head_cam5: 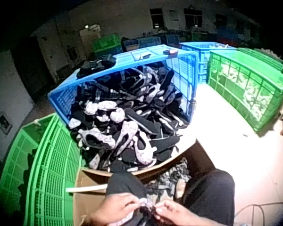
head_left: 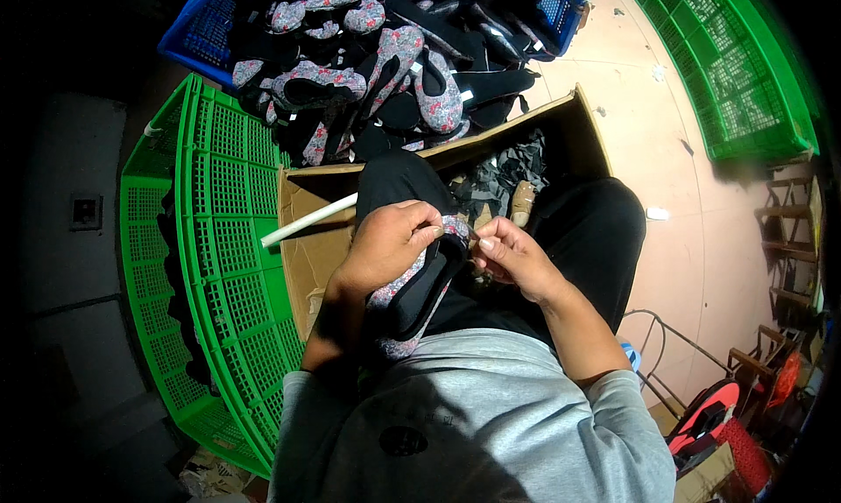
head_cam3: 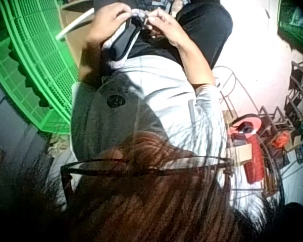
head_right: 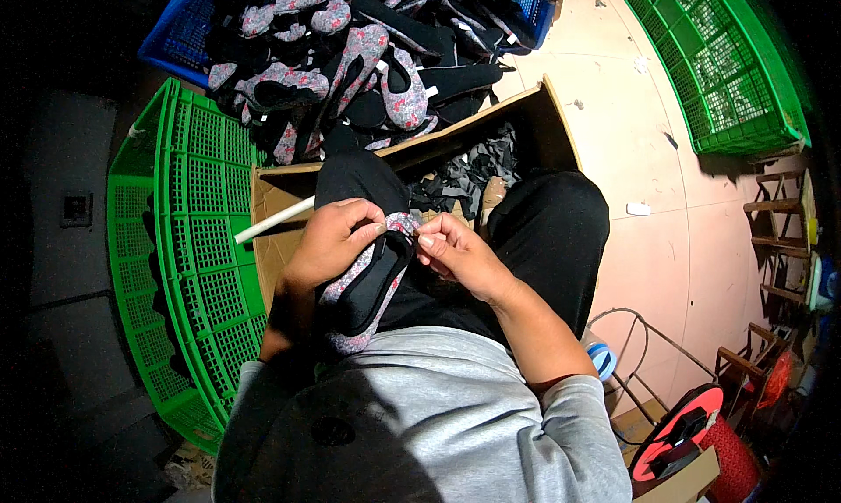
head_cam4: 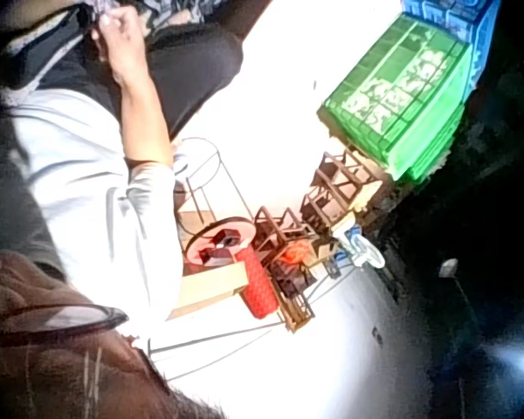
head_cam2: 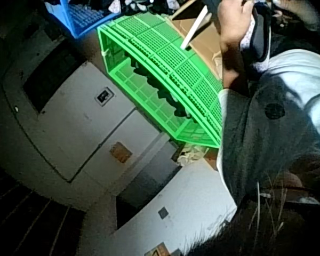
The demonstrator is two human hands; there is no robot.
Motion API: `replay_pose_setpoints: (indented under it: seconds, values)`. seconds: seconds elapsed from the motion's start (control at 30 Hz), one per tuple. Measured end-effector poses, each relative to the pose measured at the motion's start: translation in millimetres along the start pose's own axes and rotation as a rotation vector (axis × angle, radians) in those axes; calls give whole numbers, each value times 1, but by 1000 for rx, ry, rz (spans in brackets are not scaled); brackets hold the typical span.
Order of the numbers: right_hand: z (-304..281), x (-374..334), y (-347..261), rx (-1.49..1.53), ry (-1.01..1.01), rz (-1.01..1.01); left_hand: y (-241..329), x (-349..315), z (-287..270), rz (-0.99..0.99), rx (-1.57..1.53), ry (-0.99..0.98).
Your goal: The person sits on the floor and uses a small tool to scrape or clean a piece of material. They then pick up a slipper from a nearby crate and use the tool to work on the sole or edge of the slipper.
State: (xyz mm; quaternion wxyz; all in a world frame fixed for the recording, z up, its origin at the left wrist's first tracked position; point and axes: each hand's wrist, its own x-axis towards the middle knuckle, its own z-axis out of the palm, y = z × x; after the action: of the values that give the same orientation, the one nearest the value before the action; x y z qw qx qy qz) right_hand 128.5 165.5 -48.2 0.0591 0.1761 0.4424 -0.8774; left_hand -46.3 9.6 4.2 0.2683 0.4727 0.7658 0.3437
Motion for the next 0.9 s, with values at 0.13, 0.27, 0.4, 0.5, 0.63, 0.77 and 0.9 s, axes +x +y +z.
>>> replay_pose_setpoints:
  seconds: [0.13, 0.27, 0.4, 0.5, 0.63, 0.77, 0.9]
  values:
    - [-3, 0, 8, -43, -84, -83, -1, 0, 1, -8, -5, 0]
    - [-3, -2, 6, -30, -200, -82, 0, 0, 0, -25, -27, -5]
    - [-1, -3, 1, -45, -194, 0, -4, -3, -2, 42, -45, 5]
    - [4, -4, -4, -60, -176, 68, 1, -4, -7, 35, -17, -14]
    - [4, -2, -5, -43, -147, 147, 4, -8, -10, 39, 38, -61]
    - [2, 0, -3, -72, -86, 172, 4, -10, -8, 75, 41, -64]
    - [3, 1, -1, -75, -81, 187, 6, -9, -6, 58, 20, -98]
